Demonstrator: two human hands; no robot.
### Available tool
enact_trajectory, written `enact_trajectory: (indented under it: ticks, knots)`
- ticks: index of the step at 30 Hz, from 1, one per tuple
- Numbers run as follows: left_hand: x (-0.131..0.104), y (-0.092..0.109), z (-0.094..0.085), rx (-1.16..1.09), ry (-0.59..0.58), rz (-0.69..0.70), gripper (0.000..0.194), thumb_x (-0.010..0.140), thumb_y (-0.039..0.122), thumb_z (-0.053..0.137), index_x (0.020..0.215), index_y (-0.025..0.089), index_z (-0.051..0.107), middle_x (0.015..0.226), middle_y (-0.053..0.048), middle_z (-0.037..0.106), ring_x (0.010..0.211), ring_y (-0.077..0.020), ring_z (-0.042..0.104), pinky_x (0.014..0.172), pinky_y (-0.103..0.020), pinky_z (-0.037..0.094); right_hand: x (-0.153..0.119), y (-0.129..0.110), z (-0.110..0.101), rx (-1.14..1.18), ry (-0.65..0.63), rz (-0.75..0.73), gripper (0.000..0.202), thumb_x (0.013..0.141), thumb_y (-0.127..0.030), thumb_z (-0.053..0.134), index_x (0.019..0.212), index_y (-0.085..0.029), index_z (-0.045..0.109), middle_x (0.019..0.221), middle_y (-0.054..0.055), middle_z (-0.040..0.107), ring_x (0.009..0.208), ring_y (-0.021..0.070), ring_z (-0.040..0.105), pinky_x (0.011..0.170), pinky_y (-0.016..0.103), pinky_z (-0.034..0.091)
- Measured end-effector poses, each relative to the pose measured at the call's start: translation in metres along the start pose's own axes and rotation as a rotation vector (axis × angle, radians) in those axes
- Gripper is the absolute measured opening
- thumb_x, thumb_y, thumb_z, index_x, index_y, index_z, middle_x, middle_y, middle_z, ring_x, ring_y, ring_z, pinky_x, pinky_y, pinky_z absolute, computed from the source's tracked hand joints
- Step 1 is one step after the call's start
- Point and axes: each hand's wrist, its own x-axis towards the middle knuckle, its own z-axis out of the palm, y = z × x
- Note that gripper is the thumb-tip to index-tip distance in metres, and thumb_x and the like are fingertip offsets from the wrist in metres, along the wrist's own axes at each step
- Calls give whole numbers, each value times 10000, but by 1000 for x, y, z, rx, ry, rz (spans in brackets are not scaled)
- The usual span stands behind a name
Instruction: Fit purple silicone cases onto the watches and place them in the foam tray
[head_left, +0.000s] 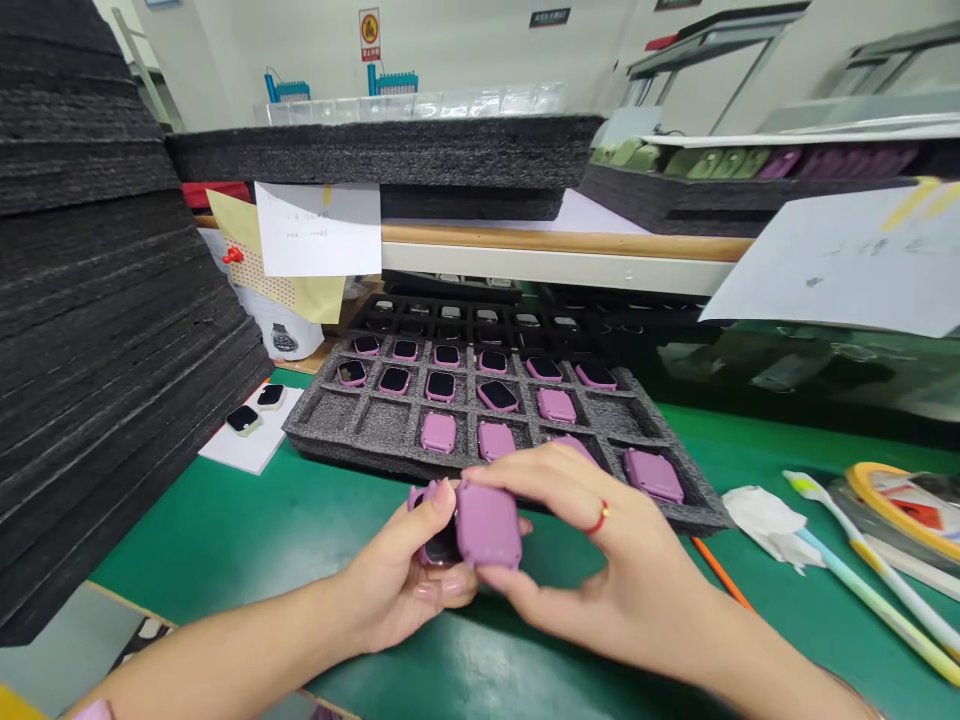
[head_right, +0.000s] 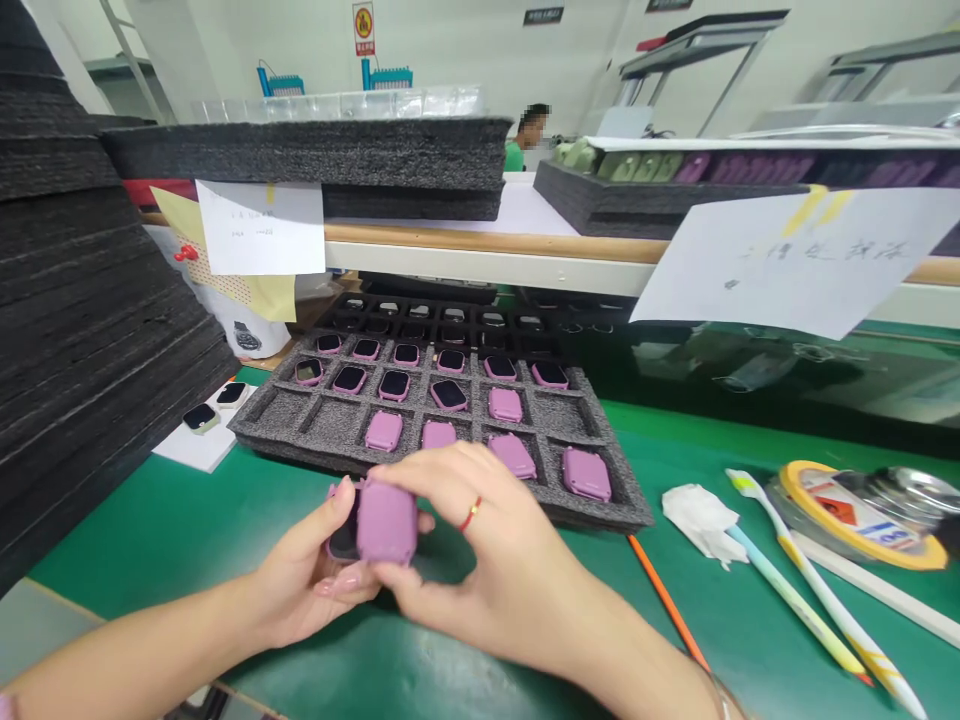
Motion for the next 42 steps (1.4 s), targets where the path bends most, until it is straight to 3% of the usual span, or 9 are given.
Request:
enact_trajectory:
  ticks: [4,6,9,15,20,26,34,39,42]
  knots:
    - [2,3,0,-37,189,10,318,767,379,822,872,147,633,737,-35,712,401,-13,417,381,-139,170,-6,65,-32,-295,153,224,340,824,-334,695,1139,-207,678,1068,101,760,961,284,725,895,470,587]
    - [2,3,0,18,222,14,320,833,447,737,879,152,621,768,-56,735,376,-26,416,380,-165,171,-16,103,-53,-396,183,474,435,837,-467,643,1175,-197,684,1165,121,743,1071,329,707,975,522,550]
    - [0,2,3,139,182,3,445,851,590,661,842,147,619,727,-62,722,357,-27,374,402,-190,185,-29,135,-76,-413,88,592,459,820,-470,623,1165,-183,724,1175,138,755,1101,397,706,943,573,565]
    - [1,0,4,207,146,-11,543,760,630,751,920,114,693,774,-52,687,450,-18,380,458,-182,215,-20,112,-71,-447,-11,566,431,963,-416,448,1244,-221,711,1345,69,683,1258,313,636,1102,491,489]
    - [2,1,0,148,111,-65,488,793,566,731,921,96,717,795,-89,701,439,-31,385,458,-199,212,-7,123,-71,-610,-213,552,492,803,-234,597,1270,-119,698,1324,159,683,1189,390,667,1030,539,531]
    - [1,-1,-1,135,119,-79,465,793,548,736,912,99,734,805,-102,706,451,-41,406,461,-200,213,-5,139,-92,-571,-369,499,486,765,-286,652,1231,-175,728,1244,97,738,1100,343,720,994,459,562]
    - [-1,0,1,90,71,-56,496,771,564,754,946,100,750,840,-120,712,485,-56,459,466,-190,257,0,124,-103,-539,-384,447,406,826,-336,632,1158,-137,755,1226,142,740,1076,368,726,958,496,588]
    - [0,-3,-1,25,26,-33,482,754,533,799,944,92,752,794,-89,683,461,-33,425,439,-178,246,7,41,-50,-311,-139,149,262,962,-342,579,1154,-203,689,1184,109,746,1096,259,715,973,430,587]
    - [2,-4,-4,-16,-7,-5,511,703,583,828,843,102,729,728,-58,656,447,-20,381,418,-158,233,6,-7,-9,-154,-85,-56,308,859,-384,758,1083,-213,634,1290,120,691,1217,261,650,1038,432,550]
